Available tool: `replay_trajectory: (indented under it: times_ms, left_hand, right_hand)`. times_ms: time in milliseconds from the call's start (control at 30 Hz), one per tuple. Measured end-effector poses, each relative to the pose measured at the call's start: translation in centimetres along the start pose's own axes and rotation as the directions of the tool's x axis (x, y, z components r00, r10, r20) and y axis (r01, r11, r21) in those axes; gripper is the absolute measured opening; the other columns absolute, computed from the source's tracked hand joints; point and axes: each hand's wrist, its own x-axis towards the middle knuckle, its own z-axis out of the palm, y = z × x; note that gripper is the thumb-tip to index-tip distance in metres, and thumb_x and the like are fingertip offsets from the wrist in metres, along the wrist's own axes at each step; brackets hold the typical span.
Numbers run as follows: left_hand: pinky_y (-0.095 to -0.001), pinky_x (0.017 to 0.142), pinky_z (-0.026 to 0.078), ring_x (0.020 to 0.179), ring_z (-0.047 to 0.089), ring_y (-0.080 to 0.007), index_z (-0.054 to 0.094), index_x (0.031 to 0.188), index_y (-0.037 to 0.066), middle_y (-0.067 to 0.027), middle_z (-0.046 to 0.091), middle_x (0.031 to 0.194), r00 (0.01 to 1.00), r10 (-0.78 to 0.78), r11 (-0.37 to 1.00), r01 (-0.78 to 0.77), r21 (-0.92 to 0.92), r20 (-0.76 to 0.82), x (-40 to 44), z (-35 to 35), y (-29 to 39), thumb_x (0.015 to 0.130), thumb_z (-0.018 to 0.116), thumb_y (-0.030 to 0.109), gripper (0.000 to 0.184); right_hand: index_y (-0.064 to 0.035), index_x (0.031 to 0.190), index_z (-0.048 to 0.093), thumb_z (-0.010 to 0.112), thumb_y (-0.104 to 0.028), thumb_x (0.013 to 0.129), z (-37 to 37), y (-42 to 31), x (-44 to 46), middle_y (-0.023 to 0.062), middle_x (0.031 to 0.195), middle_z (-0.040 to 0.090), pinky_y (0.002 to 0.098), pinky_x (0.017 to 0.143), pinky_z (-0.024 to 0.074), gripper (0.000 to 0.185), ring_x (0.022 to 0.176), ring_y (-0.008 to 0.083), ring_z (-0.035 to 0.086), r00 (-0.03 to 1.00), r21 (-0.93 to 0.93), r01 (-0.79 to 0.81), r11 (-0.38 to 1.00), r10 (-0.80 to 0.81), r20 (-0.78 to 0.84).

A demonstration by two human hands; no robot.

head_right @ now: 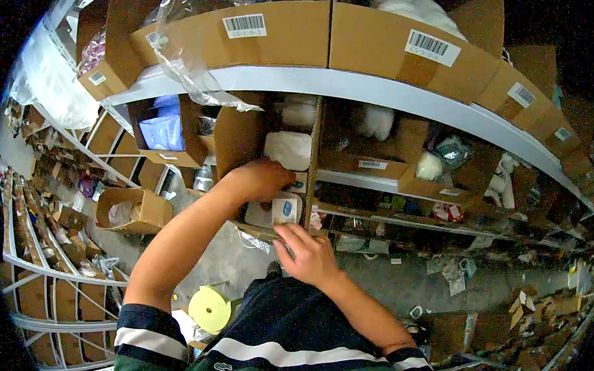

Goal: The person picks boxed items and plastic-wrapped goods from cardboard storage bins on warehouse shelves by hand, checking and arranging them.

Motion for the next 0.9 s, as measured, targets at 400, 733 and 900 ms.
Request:
replay_trajectory:
  times_ms: [400,733,900]
  left_hand:
    - [-0.0480,0.096,0.050,0.118,0.058,-0.0391,0.055,0.131,0.006,-0.0196,0.058,0.132,0.954,-0.206,0.978,0.207,-0.016,-0.219,2.5,-1.4,-1.1,0.083,0.062,0.008,0.049]
    - [-0.0500,0.093,0.051,0.115,0.063,-0.0297,0.065,0.120,0.010,-0.0138,0.066,0.122,0.903,-0.278,0.958,0.287,-0.022,-0.327,6.5,-1.2,-4.2,0.094,0.049,0.012,0.030]
    - [-0.0499,0.102,0.046,0.127,0.054,-0.0330,0.060,0.128,0.011,-0.0135,0.057,0.136,0.813,-0.488,0.862,0.392,-0.320,-0.319,6.8,-4.9,-4.4,0.096,0.048,0.012,0.035]
  right_hand:
    - [-0.0024,0.107,0.066,0.071,-0.005,0.081,0.1,0.2,0.1,0.0121,0.101,0.069,0.0326,0.064,0.0569,0.027,0.077,0.0229,0.072,1.000,0.032,0.013,0.999,-0.013,0.004]
    - [-0.0041,0.111,0.065,0.070,-0.012,0.082,0.1,0.3,-0.1,0.0108,0.104,0.068,0.0356,0.063,0.0576,0.031,0.079,0.0280,0.070,0.999,0.044,-0.005,0.999,0.004,0.032]
    - [-0.0028,0.111,0.065,0.069,-0.012,0.083,0.4,0.3,-0.1,0.0113,0.105,0.067,0.0352,0.061,0.0574,0.030,0.076,0.0286,0.069,1.000,0.018,0.007,1.000,-0.007,0.007]
